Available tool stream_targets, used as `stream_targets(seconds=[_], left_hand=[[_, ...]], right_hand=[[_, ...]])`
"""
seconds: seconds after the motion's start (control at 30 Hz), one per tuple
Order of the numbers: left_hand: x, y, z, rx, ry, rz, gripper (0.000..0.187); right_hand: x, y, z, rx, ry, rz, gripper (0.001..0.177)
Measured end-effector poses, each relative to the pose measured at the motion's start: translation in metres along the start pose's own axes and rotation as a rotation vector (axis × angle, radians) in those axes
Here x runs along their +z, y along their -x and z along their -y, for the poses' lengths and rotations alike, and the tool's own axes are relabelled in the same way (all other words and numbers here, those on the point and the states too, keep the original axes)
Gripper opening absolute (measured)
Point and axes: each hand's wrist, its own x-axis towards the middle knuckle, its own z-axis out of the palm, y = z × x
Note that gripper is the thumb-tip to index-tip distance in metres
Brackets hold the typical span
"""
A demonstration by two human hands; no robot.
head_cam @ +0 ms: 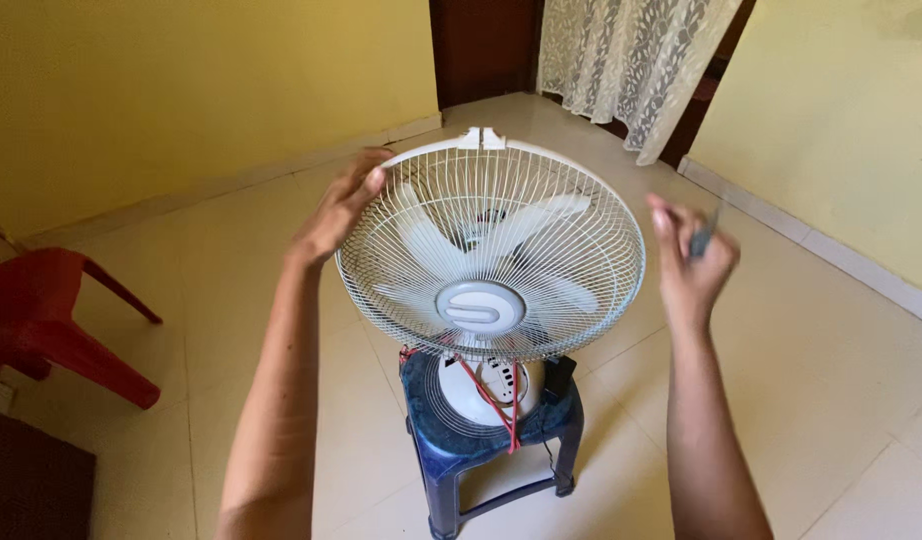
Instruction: The person assembles a white table fan by attaching the front grille to the fan head and securing it with a screwdriver. They then plug the fan into a wall socket and turn it on to verify operation.
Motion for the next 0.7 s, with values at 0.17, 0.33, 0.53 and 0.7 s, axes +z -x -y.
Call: stream_targets(seconds=[0.17, 0.33, 0.53, 0.7], left_hand=[[0.011, -0.013, -0.014, 0.053, 0.057, 0.027, 0.041], [0.006, -0.013, -0.007, 0.049, 0.025, -0.003, 0.04], [0.008, -0.015, -0.007, 0.192, 0.136, 0.028, 0.039], [0.006, -0.011, 0.007, 0.084, 0.159, -0.016, 0.048]], right_hand=[[0.041, -0.066, 0.033, 0.006, -0.034, 0.21, 0.054], [0.066, -0.074, 0.039, 0.136, -0.205, 0.244, 0.053], [0.061, -0.072, 0.037, 0.191, -0.246, 0.225, 0.062], [0.062, -0.066, 0.034, 0.17, -0.145, 0.175, 0.062]])
